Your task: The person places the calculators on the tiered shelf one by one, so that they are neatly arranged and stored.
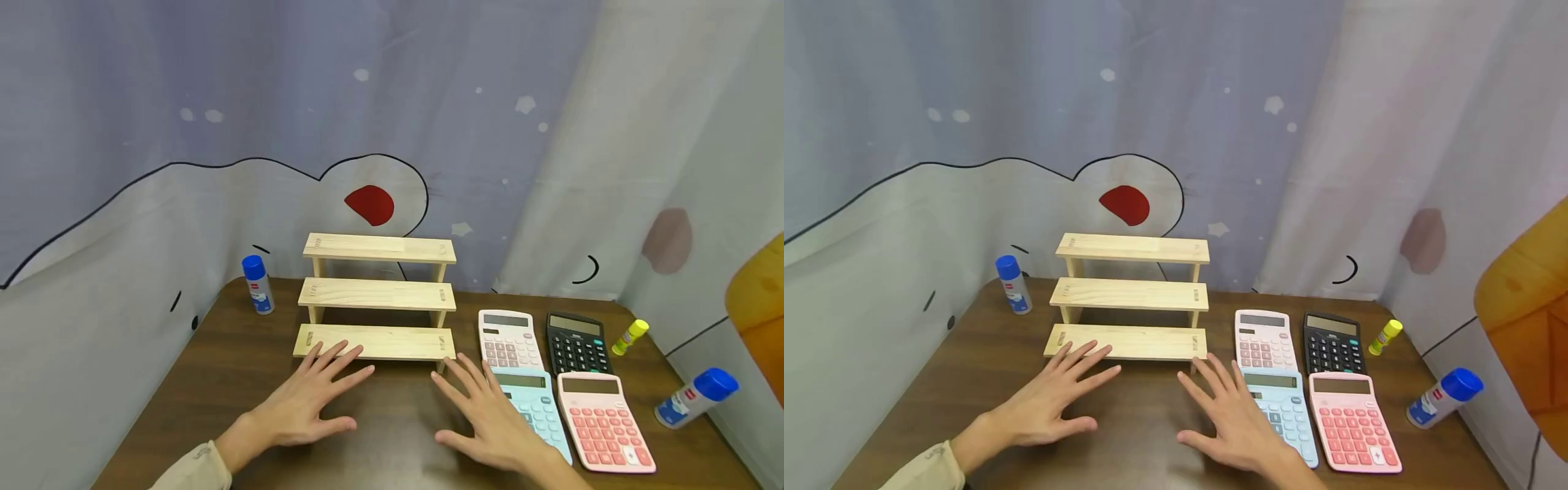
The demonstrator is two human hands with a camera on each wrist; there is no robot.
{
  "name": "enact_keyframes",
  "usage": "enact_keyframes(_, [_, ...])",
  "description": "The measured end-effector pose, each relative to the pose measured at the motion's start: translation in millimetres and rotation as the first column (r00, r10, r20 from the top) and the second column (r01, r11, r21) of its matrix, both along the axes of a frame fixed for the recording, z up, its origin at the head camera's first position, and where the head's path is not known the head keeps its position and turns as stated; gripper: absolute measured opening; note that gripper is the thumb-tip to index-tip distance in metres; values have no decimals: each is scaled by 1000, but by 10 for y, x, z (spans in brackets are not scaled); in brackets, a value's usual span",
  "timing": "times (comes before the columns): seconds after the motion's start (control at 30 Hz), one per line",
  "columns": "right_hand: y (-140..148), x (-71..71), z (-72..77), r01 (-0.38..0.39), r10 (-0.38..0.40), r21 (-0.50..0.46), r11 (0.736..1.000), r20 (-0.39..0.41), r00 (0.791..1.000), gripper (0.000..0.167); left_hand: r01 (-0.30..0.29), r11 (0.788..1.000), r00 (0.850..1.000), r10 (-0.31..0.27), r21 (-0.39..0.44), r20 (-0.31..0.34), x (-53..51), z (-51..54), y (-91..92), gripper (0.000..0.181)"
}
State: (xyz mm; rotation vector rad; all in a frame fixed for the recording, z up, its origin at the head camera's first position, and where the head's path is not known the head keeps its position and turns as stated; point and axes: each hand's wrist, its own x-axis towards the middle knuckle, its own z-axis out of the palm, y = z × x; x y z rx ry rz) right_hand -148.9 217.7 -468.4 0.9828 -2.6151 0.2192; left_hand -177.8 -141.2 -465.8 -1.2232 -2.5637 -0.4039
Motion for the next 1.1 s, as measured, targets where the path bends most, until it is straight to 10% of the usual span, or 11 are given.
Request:
enact_keyframes(0.37, [255, 84, -111, 198, -195, -69, 978, 47, 980, 84, -154, 978, 982, 136, 141, 128, -66, -11, -134, 72])
enact_keyframes(0.7, [396, 82, -139, 350, -330, -153, 924, 143, 933, 83, -355, 889, 902, 245, 289, 356, -125, 7, -199, 69])
enact_keyframes(0.93, [500, 49, -134, 467, -437, -187, 864, 183, 881, 87, -490, 774, 758, 152, 401, 634, -262, 11, -270, 67])
enact_keyframes(1.1, [550, 40, -123, 551, -507, -237, 801, 223, 833, 94, -632, 602, 614, 6, 487, 790, -354, 54, -315, 69])
